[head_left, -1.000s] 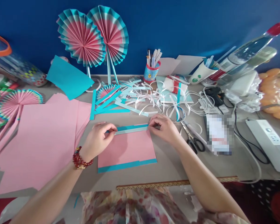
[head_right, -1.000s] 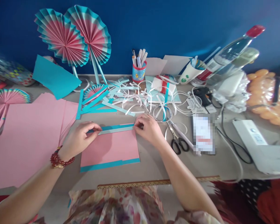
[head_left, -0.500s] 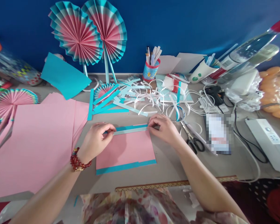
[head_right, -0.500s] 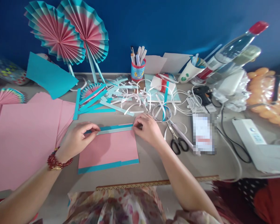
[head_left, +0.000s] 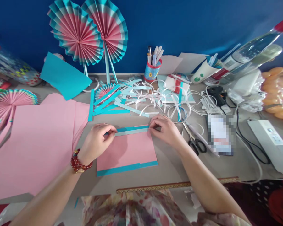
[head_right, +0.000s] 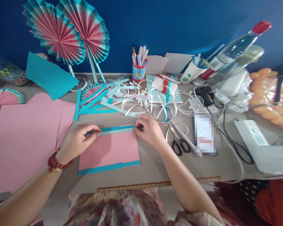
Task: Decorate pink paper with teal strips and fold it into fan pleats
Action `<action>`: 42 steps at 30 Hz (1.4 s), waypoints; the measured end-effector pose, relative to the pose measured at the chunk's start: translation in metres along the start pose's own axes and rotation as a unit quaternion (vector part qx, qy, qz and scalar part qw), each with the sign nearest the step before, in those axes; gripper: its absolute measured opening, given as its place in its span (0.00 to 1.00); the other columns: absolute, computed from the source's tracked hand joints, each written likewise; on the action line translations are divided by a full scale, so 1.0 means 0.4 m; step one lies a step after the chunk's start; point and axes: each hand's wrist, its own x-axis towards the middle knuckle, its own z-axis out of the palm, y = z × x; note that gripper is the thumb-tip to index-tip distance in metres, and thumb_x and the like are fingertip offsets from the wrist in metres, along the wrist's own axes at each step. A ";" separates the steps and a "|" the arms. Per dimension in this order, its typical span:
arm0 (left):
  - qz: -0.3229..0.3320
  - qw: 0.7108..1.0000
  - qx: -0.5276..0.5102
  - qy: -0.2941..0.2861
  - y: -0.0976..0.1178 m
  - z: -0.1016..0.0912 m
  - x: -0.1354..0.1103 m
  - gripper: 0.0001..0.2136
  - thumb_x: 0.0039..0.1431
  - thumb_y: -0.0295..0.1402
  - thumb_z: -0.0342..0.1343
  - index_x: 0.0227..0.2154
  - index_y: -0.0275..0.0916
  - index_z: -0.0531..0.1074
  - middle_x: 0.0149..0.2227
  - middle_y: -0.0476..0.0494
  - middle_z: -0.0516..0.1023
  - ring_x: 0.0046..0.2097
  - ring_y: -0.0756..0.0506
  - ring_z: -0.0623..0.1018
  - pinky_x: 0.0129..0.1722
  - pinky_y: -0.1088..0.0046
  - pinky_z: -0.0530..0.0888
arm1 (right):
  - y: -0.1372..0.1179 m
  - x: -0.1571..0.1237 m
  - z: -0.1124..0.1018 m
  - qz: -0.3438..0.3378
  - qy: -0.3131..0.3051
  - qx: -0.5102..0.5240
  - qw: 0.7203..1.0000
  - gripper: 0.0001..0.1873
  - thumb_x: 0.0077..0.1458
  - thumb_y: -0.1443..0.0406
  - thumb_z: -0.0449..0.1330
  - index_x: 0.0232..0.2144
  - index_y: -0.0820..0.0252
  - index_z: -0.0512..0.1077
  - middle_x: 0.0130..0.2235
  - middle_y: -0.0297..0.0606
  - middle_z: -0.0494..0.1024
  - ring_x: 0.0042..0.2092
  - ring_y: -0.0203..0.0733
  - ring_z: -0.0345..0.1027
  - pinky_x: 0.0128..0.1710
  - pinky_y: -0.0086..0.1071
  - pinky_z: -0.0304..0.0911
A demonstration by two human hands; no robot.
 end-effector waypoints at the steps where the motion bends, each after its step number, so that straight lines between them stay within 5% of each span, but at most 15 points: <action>1: 0.002 1.000 0.000 0.001 0.000 0.001 0.000 0.07 0.59 0.32 0.51 0.32 0.42 0.74 0.35 0.48 0.80 0.39 0.46 0.78 0.32 0.76 0.73 | 0.000 0.000 0.000 0.000 0.001 -0.002 1.000 0.07 0.47 0.72 0.61 0.24 0.56 0.71 0.35 0.36 0.74 0.39 0.43 0.66 0.44 0.37 0.61; 29: -0.010 1.000 0.023 0.004 -0.013 0.009 -0.009 0.08 0.60 0.34 0.50 0.36 0.43 0.75 0.38 0.47 0.81 0.43 0.44 0.78 0.28 0.76 0.74 | -0.002 -0.003 -0.002 0.004 -0.005 -0.004 1.000 0.06 0.53 0.70 0.57 0.26 0.56 0.67 0.36 0.35 0.74 0.37 0.41 0.64 0.41 0.36 0.58; 38: -0.004 1.000 -0.009 -0.005 0.004 -0.005 -0.001 0.08 0.61 0.34 0.50 0.34 0.42 0.74 0.35 0.47 0.81 0.38 0.45 0.80 0.40 0.70 0.77 | -0.007 0.000 -0.005 0.005 -0.008 0.007 1.000 0.07 0.53 0.69 0.56 0.25 0.56 0.65 0.34 0.34 0.72 0.36 0.40 0.63 0.41 0.35 0.57; 42: 0.001 1.000 -0.010 0.000 -0.005 0.000 -0.003 0.07 0.61 0.32 0.49 0.35 0.42 0.73 0.34 0.49 0.82 0.38 0.46 0.80 0.56 0.62 0.71 | -0.007 0.002 -0.008 0.008 -0.009 0.014 1.000 0.07 0.52 0.70 0.57 0.24 0.56 0.65 0.32 0.34 0.72 0.35 0.40 0.63 0.40 0.35 0.58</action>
